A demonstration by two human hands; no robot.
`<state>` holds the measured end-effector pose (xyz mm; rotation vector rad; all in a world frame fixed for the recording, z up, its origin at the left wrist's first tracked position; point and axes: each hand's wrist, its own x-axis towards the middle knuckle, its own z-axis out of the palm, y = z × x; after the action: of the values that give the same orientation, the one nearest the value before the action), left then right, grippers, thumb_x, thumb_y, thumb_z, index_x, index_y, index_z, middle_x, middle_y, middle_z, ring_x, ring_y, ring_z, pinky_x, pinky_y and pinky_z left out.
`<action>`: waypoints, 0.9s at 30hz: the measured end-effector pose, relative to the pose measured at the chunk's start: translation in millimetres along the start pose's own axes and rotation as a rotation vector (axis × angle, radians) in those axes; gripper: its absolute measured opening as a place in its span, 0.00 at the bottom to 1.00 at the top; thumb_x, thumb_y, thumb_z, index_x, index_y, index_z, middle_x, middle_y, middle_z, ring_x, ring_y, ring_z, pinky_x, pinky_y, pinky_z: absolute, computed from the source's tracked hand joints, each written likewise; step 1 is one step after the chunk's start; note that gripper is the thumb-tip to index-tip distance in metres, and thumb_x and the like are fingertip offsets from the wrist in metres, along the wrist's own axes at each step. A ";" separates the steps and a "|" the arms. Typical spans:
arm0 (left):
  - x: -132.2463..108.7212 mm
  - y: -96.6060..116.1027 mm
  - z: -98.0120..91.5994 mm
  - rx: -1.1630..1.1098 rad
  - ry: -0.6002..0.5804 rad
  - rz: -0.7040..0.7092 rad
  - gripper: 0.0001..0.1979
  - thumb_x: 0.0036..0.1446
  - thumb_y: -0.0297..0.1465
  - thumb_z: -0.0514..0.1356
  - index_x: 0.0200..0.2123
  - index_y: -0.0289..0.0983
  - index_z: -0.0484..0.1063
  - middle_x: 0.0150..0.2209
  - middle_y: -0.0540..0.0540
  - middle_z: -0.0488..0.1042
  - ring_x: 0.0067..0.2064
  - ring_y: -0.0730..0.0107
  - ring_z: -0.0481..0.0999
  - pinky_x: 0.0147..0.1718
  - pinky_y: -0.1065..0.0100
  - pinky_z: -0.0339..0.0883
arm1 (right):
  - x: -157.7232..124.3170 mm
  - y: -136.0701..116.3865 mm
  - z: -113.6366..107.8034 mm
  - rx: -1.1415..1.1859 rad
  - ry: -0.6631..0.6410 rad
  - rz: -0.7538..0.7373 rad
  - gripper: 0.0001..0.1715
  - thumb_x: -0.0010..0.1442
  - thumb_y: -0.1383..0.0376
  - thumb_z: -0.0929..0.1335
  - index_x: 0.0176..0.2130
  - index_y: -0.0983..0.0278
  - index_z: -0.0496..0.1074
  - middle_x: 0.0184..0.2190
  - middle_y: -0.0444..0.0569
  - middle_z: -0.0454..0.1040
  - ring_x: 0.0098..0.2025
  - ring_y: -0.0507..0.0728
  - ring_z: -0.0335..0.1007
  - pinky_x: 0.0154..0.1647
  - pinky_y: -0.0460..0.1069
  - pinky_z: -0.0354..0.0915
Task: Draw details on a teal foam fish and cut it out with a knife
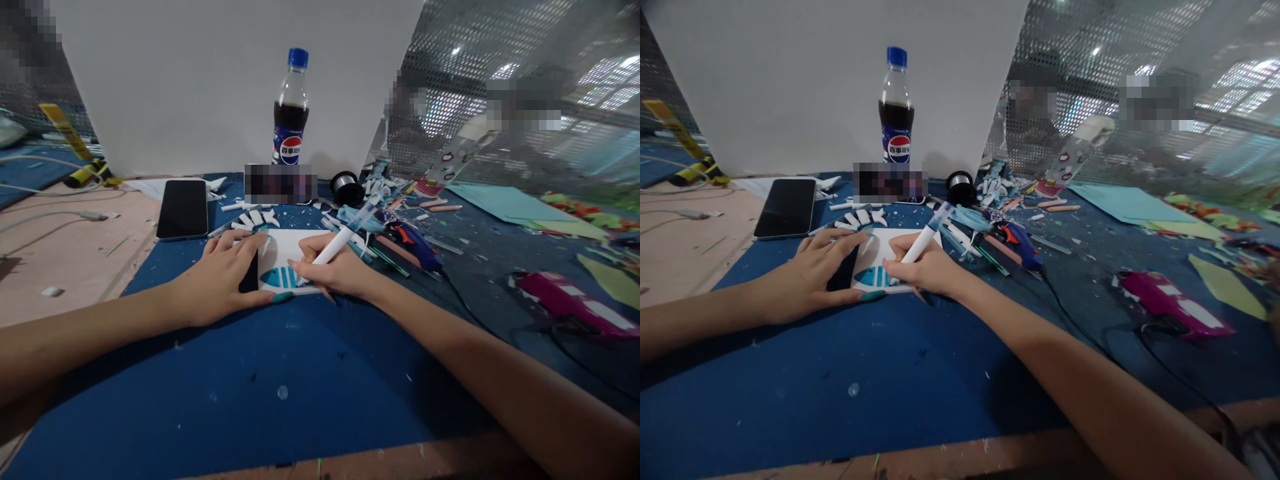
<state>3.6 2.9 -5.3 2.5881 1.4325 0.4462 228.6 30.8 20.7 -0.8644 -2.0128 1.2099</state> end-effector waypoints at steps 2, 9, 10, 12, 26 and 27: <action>0.3 0.9 -0.5 -0.001 -0.004 0.002 0.39 0.58 0.56 0.52 0.63 0.37 0.53 0.61 0.34 0.64 0.64 0.41 0.54 0.57 0.44 0.52 | -1.0 -0.8 0.2 0.002 -0.001 0.013 0.25 0.53 0.70 0.70 0.18 0.61 0.50 0.14 0.34 0.49 0.16 0.45 0.48 0.17 0.45 0.45; -0.1 1.1 -0.4 -0.007 0.008 0.000 0.41 0.58 0.58 0.50 0.64 0.34 0.53 0.60 0.33 0.65 0.63 0.40 0.55 0.57 0.43 0.52 | 0.4 8.1 0.5 0.198 0.050 0.066 0.26 0.57 0.62 0.72 0.20 0.61 0.52 0.09 0.32 0.55 0.10 0.45 0.50 0.11 0.42 0.48; -0.3 1.0 -0.1 -0.006 0.014 0.002 0.42 0.58 0.58 0.50 0.64 0.34 0.53 0.60 0.33 0.64 0.63 0.40 0.55 0.57 0.43 0.52 | 1.6 9.7 0.5 0.221 0.096 0.059 0.27 0.57 0.61 0.72 0.21 0.61 0.52 0.09 0.32 0.55 0.10 0.44 0.49 0.11 0.42 0.48; -0.5 0.9 0.2 -0.004 0.022 0.011 0.42 0.58 0.59 0.49 0.64 0.34 0.53 0.61 0.33 0.63 0.63 0.40 0.55 0.57 0.43 0.52 | 3.6 11.2 0.6 0.209 0.153 0.039 0.28 0.55 0.61 0.73 0.20 0.61 0.51 0.08 0.32 0.54 0.10 0.44 0.49 0.12 0.42 0.47; 2.4 6.6 -7.9 -0.006 -0.067 -0.035 0.44 0.57 0.56 0.50 0.65 0.30 0.50 0.63 0.29 0.61 0.64 0.37 0.53 0.57 0.38 0.51 | 3.9 7.9 2.8 0.050 0.170 0.030 0.26 0.57 0.61 0.72 0.21 0.60 0.52 0.12 0.33 0.54 0.13 0.46 0.56 0.14 0.43 0.52; 2.4 6.4 -7.8 -0.008 -0.067 -0.034 0.44 0.57 0.56 0.50 0.65 0.30 0.50 0.63 0.30 0.61 0.64 0.37 0.53 0.58 0.38 0.51 | 4.0 8.2 2.7 0.048 0.188 0.029 0.27 0.57 0.61 0.72 0.21 0.60 0.52 0.12 0.33 0.54 0.13 0.46 0.56 0.14 0.43 0.51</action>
<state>7.4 1.5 4.2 2.5425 1.4472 0.3570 225.9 35.6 12.9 -0.9492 -1.8205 1.1436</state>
